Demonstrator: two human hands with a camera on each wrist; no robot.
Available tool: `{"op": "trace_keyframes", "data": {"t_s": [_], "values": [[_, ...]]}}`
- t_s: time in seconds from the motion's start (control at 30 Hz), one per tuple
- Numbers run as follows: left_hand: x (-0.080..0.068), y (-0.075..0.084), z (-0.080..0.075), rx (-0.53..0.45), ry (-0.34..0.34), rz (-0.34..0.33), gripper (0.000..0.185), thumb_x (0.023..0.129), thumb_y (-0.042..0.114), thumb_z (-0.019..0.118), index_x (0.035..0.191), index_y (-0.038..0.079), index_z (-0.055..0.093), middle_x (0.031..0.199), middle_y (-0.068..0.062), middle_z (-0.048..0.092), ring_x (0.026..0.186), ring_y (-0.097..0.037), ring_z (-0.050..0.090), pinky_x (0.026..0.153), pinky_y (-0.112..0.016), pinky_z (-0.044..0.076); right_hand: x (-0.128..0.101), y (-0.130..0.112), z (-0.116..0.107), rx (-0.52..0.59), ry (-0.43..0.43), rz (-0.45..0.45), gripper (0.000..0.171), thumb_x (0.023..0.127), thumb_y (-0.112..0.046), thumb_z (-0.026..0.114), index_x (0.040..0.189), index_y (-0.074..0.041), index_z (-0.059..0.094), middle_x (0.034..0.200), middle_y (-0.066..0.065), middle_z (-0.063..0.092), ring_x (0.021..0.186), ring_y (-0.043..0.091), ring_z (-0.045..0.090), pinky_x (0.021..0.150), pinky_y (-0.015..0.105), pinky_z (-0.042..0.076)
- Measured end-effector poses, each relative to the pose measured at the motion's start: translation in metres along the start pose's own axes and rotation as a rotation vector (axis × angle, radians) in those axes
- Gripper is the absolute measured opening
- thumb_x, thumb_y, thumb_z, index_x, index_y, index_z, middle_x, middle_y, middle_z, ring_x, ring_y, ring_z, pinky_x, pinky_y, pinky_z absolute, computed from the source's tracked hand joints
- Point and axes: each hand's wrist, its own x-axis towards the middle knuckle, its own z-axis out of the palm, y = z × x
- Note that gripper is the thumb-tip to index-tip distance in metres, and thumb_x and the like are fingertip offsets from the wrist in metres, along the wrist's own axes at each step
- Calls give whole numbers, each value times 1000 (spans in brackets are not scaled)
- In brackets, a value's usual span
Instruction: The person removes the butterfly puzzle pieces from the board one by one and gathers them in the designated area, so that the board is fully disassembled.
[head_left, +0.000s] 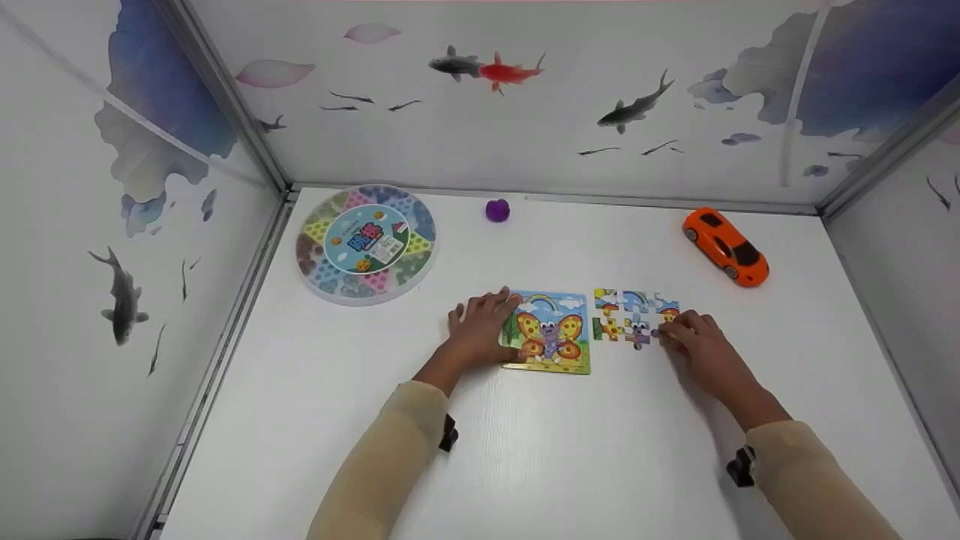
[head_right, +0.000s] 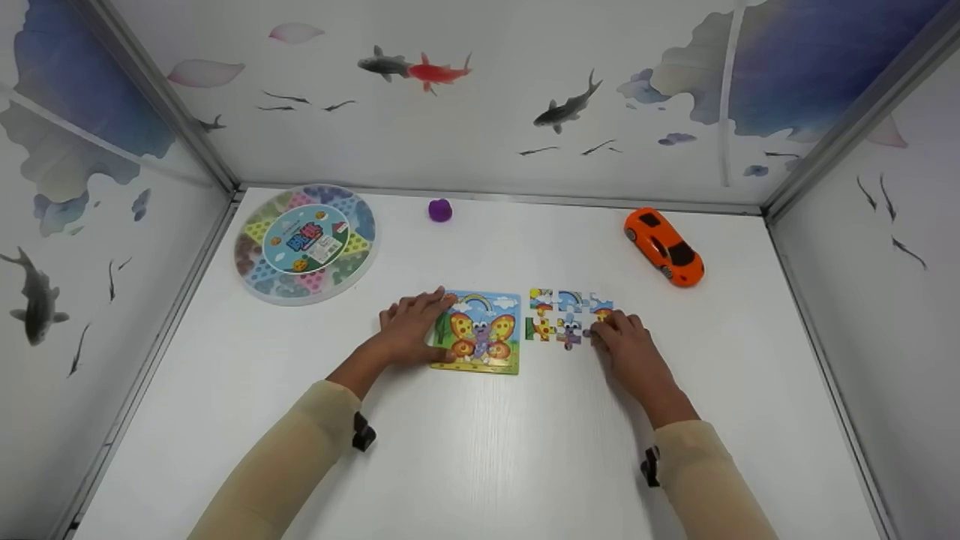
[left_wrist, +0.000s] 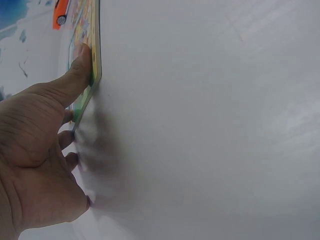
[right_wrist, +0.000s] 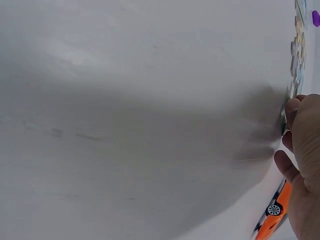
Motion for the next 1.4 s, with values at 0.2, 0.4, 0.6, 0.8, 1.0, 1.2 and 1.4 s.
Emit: {"op": "trace_keyframes", "data": {"t_s": [0.2, 0.4, 0.6, 0.8, 1.0, 1.2, 1.4], "values": [[0, 0, 1, 10, 0, 2, 106, 94, 60, 84, 178, 33, 25, 188, 4, 15, 170, -34, 20, 133, -72, 15, 0, -3, -1, -4, -3, 15, 36, 107, -2, 68, 143, -8, 69, 139, 20, 60, 130, 42, 52, 114, 65, 52], [0, 0, 2, -5, 11, 4, 105, 93, 59, 85, 177, 32, 29, 188, 3, 17, 170, -34, 20, 133, -72, 15, 0, -4, -1, -24, 5, 24, 35, 107, 0, 67, 141, -7, 71, 139, 22, 61, 130, 44, 54, 115, 65, 52], [4, -4, 5, -42, 14, 9, 102, 92, 56, 87, 175, 36, 31, 188, 3, 15, 170, -34, 19, 133, -73, 13, 3, -3, 0, -77, 19, 15, 32, 107, -1, 68, 138, -6, 71, 135, 22, 63, 127, 44, 57, 110, 65, 54], [4, -4, 4, -65, 25, 10, 91, 93, 55, 87, 168, 33, 42, 188, 1, 15, 170, -35, 19, 134, -73, 11, 4, -6, -1, -93, 13, 31, 33, 107, -2, 69, 139, -8, 71, 138, 23, 62, 129, 46, 56, 107, 70, 51], [-2, -2, 5, -56, 21, 15, 88, 93, 56, 86, 167, 30, 45, 188, -1, 16, 169, -36, 20, 132, -73, 14, 1, -9, -1, -73, -7, 74, 32, 108, -4, 68, 138, -12, 74, 142, 23, 57, 136, 51, 44, 112, 75, 43], [0, -2, 6, -41, 14, 18, 90, 94, 58, 84, 169, 31, 43, 189, 0, 13, 171, -36, 16, 134, -73, 13, 2, -9, -4, -49, 12, 66, 31, 106, -5, 71, 135, -14, 77, 141, 21, 56, 137, 52, 41, 113, 76, 40], [0, -4, 3, -42, -9, 27, 92, 94, 59, 84, 170, 31, 41, 189, 1, 10, 173, -35, 12, 135, -73, 10, 3, -13, -5, -25, 35, 50, 28, 105, -6, 72, 131, -13, 78, 140, 22, 57, 135, 50, 42, 112, 72, 41]]}}
